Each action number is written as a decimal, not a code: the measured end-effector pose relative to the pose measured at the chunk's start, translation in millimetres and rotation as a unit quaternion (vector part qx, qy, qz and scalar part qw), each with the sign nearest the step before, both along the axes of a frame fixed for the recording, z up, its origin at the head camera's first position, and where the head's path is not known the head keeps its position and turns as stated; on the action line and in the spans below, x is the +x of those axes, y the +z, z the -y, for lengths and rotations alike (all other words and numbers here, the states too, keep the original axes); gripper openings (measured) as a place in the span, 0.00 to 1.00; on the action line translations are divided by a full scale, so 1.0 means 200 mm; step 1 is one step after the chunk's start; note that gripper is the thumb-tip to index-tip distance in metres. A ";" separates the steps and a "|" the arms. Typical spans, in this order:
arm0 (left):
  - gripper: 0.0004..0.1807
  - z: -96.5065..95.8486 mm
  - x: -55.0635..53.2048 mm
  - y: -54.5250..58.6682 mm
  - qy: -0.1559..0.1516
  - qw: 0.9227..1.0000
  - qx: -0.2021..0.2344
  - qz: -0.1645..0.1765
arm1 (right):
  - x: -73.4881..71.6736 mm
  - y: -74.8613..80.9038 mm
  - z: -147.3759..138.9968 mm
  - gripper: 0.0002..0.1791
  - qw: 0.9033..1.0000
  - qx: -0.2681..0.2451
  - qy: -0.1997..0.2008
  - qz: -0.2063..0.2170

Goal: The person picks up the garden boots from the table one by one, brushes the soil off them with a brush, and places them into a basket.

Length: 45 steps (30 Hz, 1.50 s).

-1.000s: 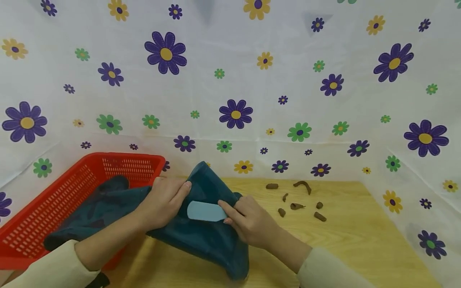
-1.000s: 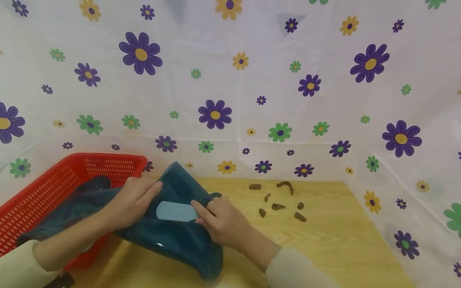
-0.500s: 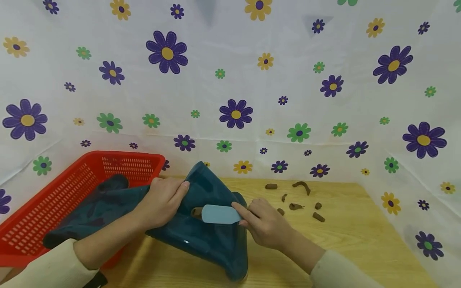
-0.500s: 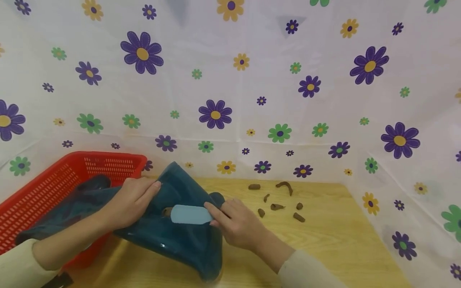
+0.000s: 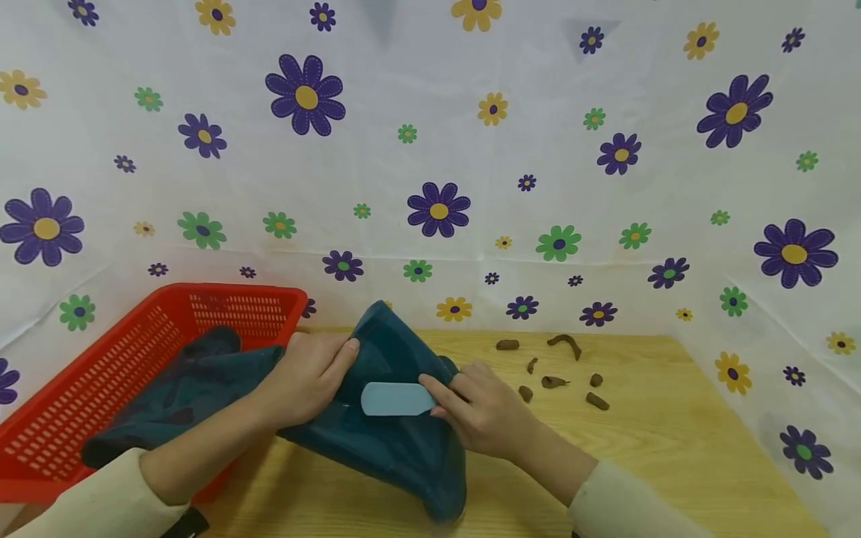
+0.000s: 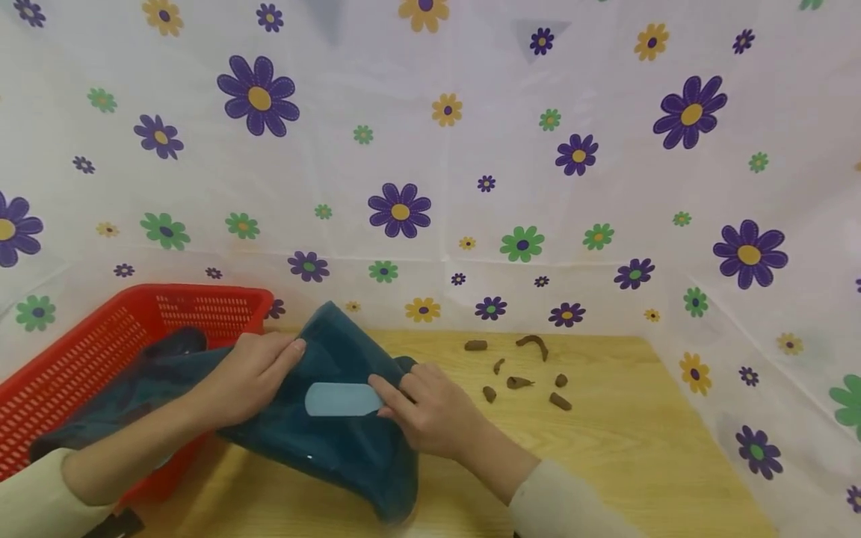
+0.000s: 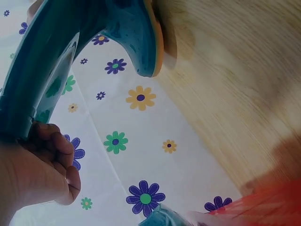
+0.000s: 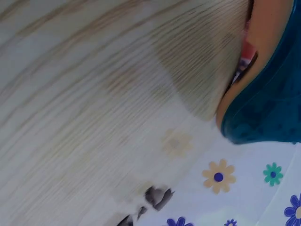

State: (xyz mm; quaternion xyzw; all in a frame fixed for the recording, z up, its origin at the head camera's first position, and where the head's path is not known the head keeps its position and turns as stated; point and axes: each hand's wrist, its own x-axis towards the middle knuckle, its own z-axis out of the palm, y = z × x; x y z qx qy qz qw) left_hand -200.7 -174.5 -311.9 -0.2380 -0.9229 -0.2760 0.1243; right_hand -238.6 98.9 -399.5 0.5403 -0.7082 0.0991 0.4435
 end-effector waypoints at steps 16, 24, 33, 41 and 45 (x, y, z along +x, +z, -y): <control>0.20 -0.01 -0.01 -0.03 0.000 1.000 0.017 -0.003 | 0.02 -0.04 -0.09 0.23 0.999 -0.003 0.031 0.011; 0.19 0.00 0.00 -0.04 0.008 0.999 0.026 0.019 | 0.03 -0.06 -0.11 0.23 1.000 -0.007 0.022 0.017; 0.19 0.01 0.01 -0.04 0.021 0.998 0.026 0.046 | 0.03 -0.07 -0.13 0.23 1.000 -0.007 0.017 0.006; 0.19 0.02 0.01 -0.05 0.030 0.998 0.031 0.050 | 0.04 -0.07 -0.15 0.23 0.999 -0.015 0.028 0.008; 0.20 0.02 0.01 -0.06 0.033 0.998 0.031 0.049 | 0.05 -0.05 -0.13 0.23 0.998 -0.043 0.052 -0.008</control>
